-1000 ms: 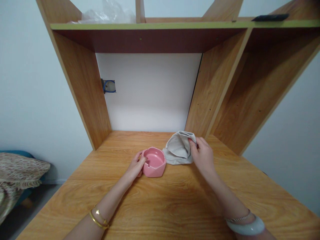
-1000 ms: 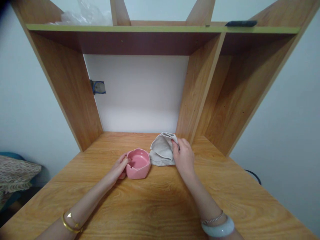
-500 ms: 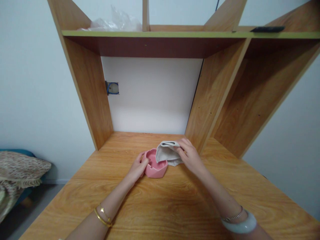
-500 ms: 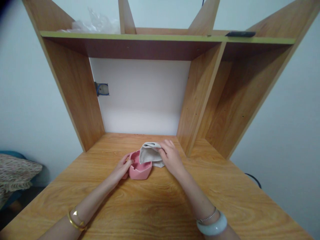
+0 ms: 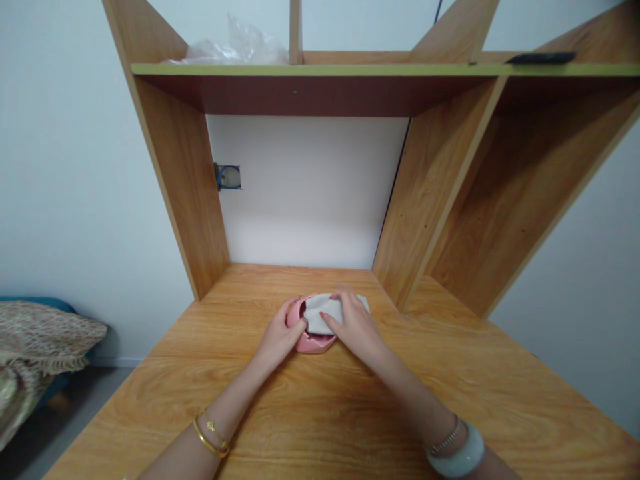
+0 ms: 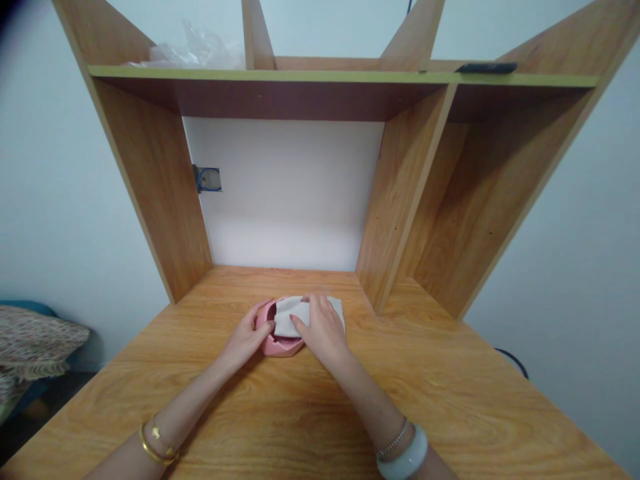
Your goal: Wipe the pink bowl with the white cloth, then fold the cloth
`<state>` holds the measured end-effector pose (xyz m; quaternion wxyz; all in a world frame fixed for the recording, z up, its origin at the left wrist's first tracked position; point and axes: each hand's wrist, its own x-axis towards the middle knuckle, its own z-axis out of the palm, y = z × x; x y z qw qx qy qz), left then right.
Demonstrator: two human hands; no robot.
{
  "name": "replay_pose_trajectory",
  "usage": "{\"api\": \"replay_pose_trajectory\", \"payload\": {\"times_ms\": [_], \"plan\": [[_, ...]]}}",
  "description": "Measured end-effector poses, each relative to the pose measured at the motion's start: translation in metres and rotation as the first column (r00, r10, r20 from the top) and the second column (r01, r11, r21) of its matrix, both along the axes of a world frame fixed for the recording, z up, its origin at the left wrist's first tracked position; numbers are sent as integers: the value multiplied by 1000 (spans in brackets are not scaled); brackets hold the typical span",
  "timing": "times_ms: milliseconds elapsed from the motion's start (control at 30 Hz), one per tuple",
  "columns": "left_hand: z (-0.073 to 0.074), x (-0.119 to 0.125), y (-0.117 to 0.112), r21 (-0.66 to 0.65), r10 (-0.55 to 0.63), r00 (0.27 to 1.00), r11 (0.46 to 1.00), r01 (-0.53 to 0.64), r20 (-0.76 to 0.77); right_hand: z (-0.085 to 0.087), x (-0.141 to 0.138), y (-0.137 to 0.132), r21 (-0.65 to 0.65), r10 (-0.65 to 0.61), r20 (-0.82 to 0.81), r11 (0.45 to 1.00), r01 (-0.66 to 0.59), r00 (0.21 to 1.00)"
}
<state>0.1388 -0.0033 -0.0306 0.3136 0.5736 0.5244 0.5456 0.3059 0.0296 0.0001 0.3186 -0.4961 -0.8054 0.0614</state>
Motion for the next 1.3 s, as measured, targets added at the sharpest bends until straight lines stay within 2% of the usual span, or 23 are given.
{"api": "replay_pose_trajectory", "payload": {"times_ms": [100, 200, 300, 433, 600, 700, 833, 933, 1100, 1200, 1300], "plan": [[7, 5, -7, 47, 11, 994, 999, -6, -105, -8, 2, 5, -56, -77, -61, 996, 73, 995], [13, 9, -14, 82, 43, 970, 996, -23, -241, -15, 3, 11, -221, -67, -109, 974, 42, 992], [19, 11, -18, 69, 30, 934, 998, -6, -355, -19, 4, 16, -281, -70, -146, 959, 26, 987], [27, 14, -22, 47, 19, 878, 999, 4, -478, -14, 5, 18, -225, -60, -111, 974, 34, 992], [40, 18, -30, -3, 24, 734, 999, -35, -679, 4, 7, 4, -27, 6, 26, 1000, -5, 1000], [47, 19, -34, -3, 8, 664, 1000, -15, -747, 7, 8, -3, 50, 17, 86, 999, -21, 996], [50, 20, -35, 22, 13, 636, 1000, 6, -771, -2, 7, -3, -26, -105, 107, 994, 108, 989], [48, 18, -33, 18, 19, 668, 1000, -8, -744, -10, 5, 0, -84, -73, 114, 993, 83, 991], [34, 12, -28, 50, 56, 829, 998, -34, -557, -19, 7, 4, -54, -63, 26, 996, 65, 998], [22, 15, -25, 28, 29, 927, 999, -20, -375, -22, 10, 9, -74, -108, -112, 992, 100, 988], [12, 24, -23, 35, -73, 978, 996, 81, -197, -23, 11, 14, -118, -109, -355, 990, 71, 929]]}}
